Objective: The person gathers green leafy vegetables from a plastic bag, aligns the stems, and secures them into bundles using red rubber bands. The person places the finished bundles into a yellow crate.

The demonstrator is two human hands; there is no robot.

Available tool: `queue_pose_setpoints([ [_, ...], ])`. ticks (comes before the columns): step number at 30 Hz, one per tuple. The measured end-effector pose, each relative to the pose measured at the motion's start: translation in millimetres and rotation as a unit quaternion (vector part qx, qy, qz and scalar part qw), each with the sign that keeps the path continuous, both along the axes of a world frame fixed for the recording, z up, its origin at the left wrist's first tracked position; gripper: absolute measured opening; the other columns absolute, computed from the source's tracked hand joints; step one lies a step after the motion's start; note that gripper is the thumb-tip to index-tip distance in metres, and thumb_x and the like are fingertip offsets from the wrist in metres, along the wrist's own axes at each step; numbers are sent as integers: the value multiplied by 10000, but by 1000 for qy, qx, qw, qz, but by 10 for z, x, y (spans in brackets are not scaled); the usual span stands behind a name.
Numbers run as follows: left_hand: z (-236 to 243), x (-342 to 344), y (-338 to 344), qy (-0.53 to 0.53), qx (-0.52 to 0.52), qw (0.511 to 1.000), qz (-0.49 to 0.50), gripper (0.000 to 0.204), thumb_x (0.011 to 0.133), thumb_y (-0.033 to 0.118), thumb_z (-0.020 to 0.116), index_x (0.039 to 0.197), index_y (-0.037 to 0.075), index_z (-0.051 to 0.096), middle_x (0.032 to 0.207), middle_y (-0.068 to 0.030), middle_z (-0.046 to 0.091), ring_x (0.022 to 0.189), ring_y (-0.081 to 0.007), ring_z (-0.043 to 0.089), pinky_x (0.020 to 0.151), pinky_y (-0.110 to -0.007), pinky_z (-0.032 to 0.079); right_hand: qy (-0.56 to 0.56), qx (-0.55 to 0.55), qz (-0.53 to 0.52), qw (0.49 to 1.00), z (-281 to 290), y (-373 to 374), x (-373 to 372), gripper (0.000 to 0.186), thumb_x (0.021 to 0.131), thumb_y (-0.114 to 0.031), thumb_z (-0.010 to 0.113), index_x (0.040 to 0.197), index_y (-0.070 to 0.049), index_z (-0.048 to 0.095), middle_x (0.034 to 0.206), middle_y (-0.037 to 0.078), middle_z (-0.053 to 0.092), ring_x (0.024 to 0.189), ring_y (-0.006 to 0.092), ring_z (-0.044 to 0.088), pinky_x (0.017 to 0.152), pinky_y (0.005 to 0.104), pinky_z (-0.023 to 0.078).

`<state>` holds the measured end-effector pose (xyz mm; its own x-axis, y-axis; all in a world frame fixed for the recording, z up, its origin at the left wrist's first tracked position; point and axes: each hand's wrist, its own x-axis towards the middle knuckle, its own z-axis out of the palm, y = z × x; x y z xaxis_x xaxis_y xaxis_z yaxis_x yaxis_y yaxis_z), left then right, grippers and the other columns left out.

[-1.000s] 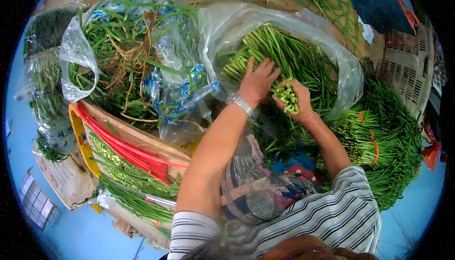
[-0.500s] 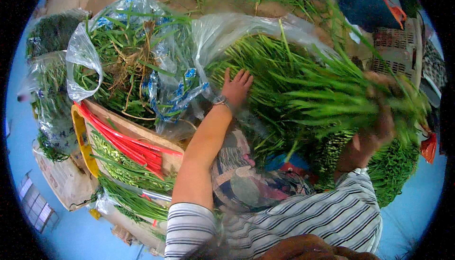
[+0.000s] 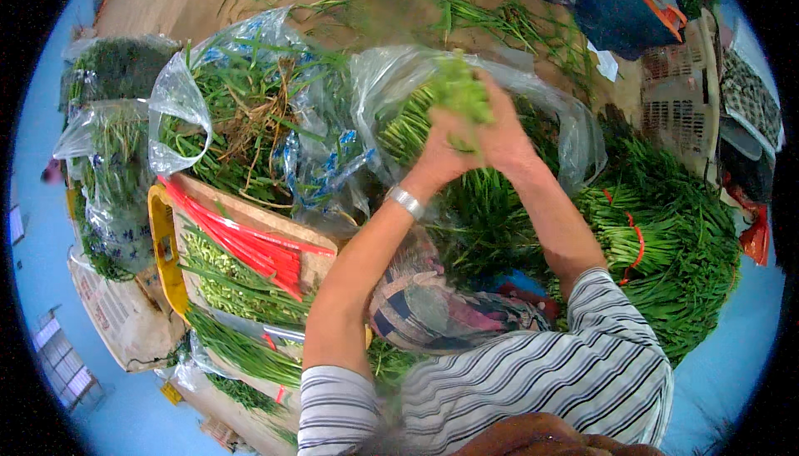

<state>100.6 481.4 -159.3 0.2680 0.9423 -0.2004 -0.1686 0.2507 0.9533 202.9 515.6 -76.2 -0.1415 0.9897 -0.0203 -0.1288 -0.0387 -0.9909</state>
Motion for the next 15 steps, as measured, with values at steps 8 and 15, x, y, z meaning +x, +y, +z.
queue_pose_setpoints([
  [8,338,-379,-149,-60,-176,968,168,468,652,-33,694,1098,34,568,961,-67,624,821,-178,607,741,-323,504,-250,-41,69,965,-1790,-163,210,436,866,-238,558,1255,-58,483,1199,132,557,1084,311,530,919,373,412],
  [15,1513,-690,0,-214,-8,942,258,632,675,101,636,1262,58,404,792,-26,515,701,-165,505,680,-320,426,-554,80,393,730,-2459,-1246,426,542,854,-299,555,1314,-63,392,1333,174,403,1185,347,441,972,413,370],
])
